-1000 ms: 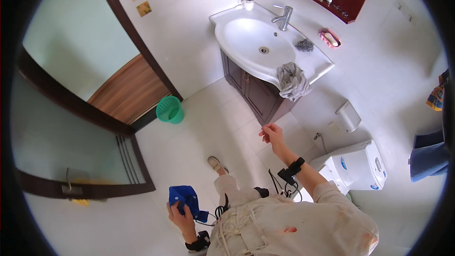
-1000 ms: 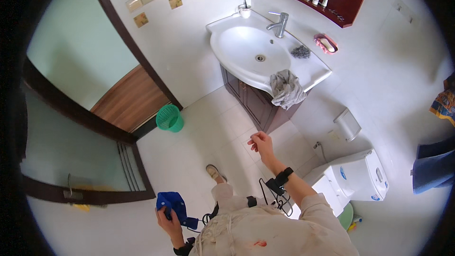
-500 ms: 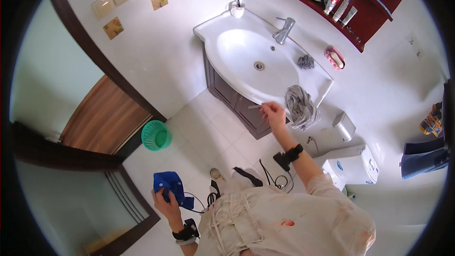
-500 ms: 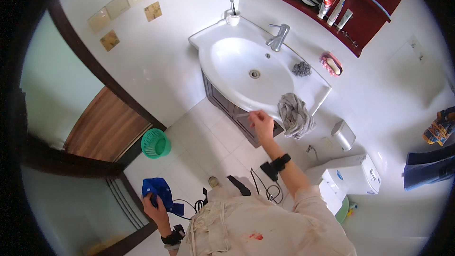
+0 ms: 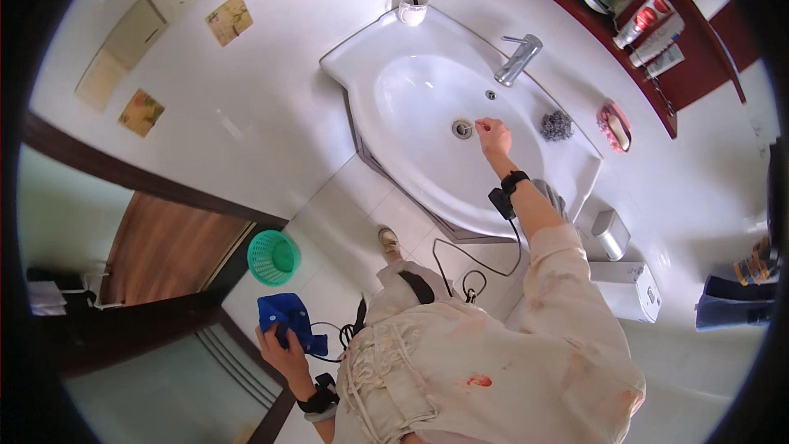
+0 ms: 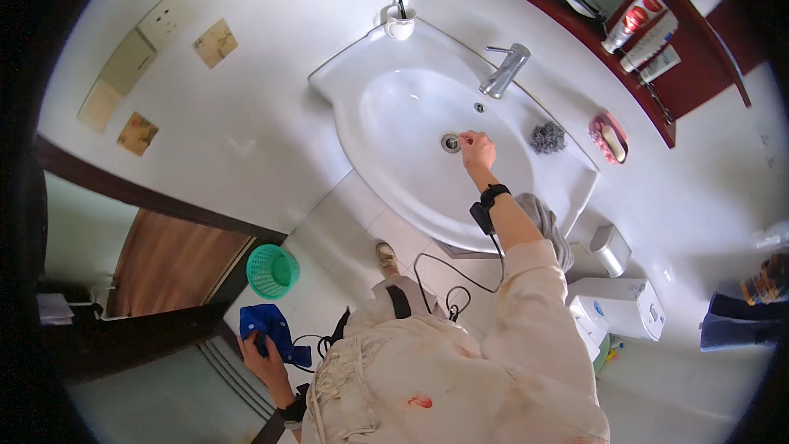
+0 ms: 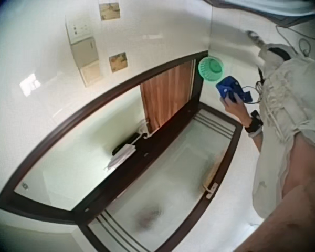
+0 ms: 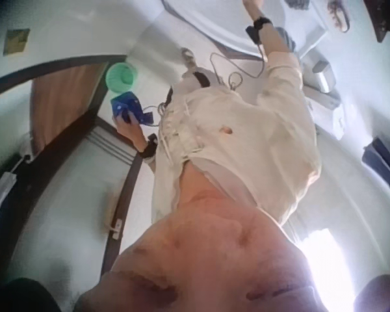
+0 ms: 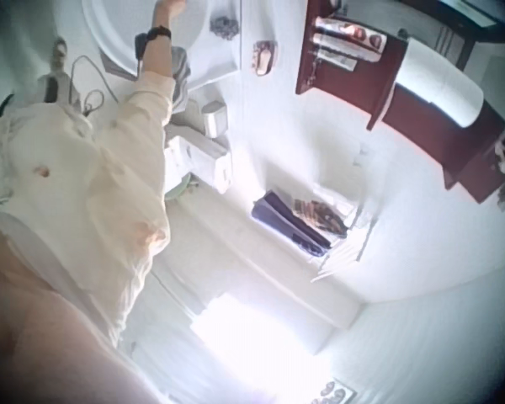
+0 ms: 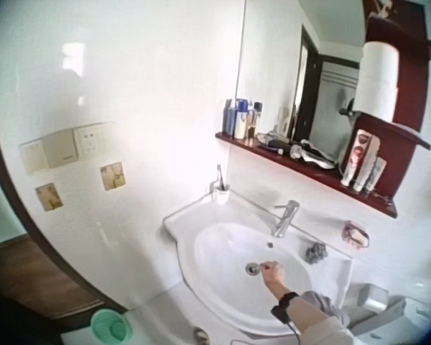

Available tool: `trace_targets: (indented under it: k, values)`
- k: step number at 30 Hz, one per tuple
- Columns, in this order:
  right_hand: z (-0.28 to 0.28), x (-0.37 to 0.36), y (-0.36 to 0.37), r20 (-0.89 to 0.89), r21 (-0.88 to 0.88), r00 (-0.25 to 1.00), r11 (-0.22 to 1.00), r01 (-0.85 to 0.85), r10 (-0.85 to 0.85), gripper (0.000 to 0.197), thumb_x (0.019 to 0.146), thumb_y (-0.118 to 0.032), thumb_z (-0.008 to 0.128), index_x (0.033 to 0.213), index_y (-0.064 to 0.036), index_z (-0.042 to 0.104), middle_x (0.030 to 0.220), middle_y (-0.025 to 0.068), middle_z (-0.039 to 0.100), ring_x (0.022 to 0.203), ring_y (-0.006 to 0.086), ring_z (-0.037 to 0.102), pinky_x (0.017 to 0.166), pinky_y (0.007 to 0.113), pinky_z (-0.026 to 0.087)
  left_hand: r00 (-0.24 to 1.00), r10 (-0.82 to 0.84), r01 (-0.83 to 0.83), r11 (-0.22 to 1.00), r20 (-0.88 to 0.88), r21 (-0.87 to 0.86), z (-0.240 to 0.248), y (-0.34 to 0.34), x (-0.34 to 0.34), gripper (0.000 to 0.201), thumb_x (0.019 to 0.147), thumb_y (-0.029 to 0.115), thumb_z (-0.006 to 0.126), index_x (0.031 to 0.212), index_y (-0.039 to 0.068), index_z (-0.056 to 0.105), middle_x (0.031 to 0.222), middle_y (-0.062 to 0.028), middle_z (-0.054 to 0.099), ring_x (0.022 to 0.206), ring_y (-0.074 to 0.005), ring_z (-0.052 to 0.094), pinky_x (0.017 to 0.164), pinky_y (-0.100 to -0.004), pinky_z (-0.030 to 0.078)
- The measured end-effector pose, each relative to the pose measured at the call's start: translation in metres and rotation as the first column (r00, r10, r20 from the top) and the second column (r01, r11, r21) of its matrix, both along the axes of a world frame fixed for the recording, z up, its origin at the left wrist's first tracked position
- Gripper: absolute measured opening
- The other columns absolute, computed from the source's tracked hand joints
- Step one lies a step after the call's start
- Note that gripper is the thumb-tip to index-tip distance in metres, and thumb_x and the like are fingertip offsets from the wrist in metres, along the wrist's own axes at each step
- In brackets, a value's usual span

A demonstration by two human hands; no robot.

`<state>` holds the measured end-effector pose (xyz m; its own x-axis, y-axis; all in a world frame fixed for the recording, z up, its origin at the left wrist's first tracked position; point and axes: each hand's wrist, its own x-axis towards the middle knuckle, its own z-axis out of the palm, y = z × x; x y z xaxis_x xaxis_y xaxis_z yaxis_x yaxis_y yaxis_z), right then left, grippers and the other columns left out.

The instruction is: The person wipes the glass door and interior walls of a shower enclosure using a blue cloth. They briefly rinse the cloth at the sink and continue wiping the glass surfaces.

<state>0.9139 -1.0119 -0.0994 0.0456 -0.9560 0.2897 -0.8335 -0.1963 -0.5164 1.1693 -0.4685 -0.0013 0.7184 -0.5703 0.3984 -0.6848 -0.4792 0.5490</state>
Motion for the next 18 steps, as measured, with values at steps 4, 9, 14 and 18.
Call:
trace_targets:
  k: [4,9,14,18]
  values:
    - [-0.039,0.011,-0.044,-0.113,0.102,0.993,0.994,0.036,-0.024,0.016,0.079,-0.026,0.068,0.090,-0.0173,0.074,0.081,0.0093,0.069,0.077,0.0270,0.066,0.069,0.037,0.051,0.998,0.052,-0.052,0.998,0.029,-0.020,-0.007,-0.037,0.019,0.022,0.075,0.002,0.062,0.097,0.001,0.057,0.097,-0.0195,0.054,0.080,-0.0408,0.057,0.067,-0.0437,0.046]
    - [-0.076,0.022,-0.063,-0.149,0.187,0.984,0.975,0.124,-0.097,0.011,0.079,-0.022,0.066,0.086,-0.0213,0.074,0.092,0.0109,0.065,0.083,0.0319,0.063,0.071,0.041,0.052,0.994,0.060,-0.055,0.996,-0.088,0.065,0.004,-0.095,0.032,0.022,0.075,0.003,0.062,0.097,0.001,0.057,0.097,-0.0210,0.054,0.082,-0.0421,0.057,0.069,-0.0449,0.046]
    - [-0.101,0.024,-0.070,-0.135,0.266,0.989,0.959,0.096,-0.062,0.013,0.078,-0.019,0.065,0.088,-0.0201,0.073,0.094,0.0117,0.063,0.087,0.0318,0.063,0.074,0.041,0.051,0.998,0.004,0.004,0.992,-0.061,0.126,0.000,-0.131,0.050,0.023,0.075,0.004,0.063,0.097,0.002,0.057,0.097,-0.0200,0.054,0.082,-0.0414,0.057,0.068,-0.0440,0.047]
    - [-0.116,0.019,-0.066,-0.170,0.278,0.985,0.959,0.057,-0.009,0.028,0.073,-0.011,0.066,0.100,-0.0195,0.071,0.088,0.0120,0.064,0.085,0.0301,0.063,0.074,0.040,0.050,0.988,-0.013,0.031,0.993,-0.154,0.116,0.005,-0.155,0.059,0.023,0.075,0.004,0.062,0.097,0.003,0.057,0.097,-0.0198,0.054,0.082,-0.0413,0.057,0.068,-0.0436,0.047]
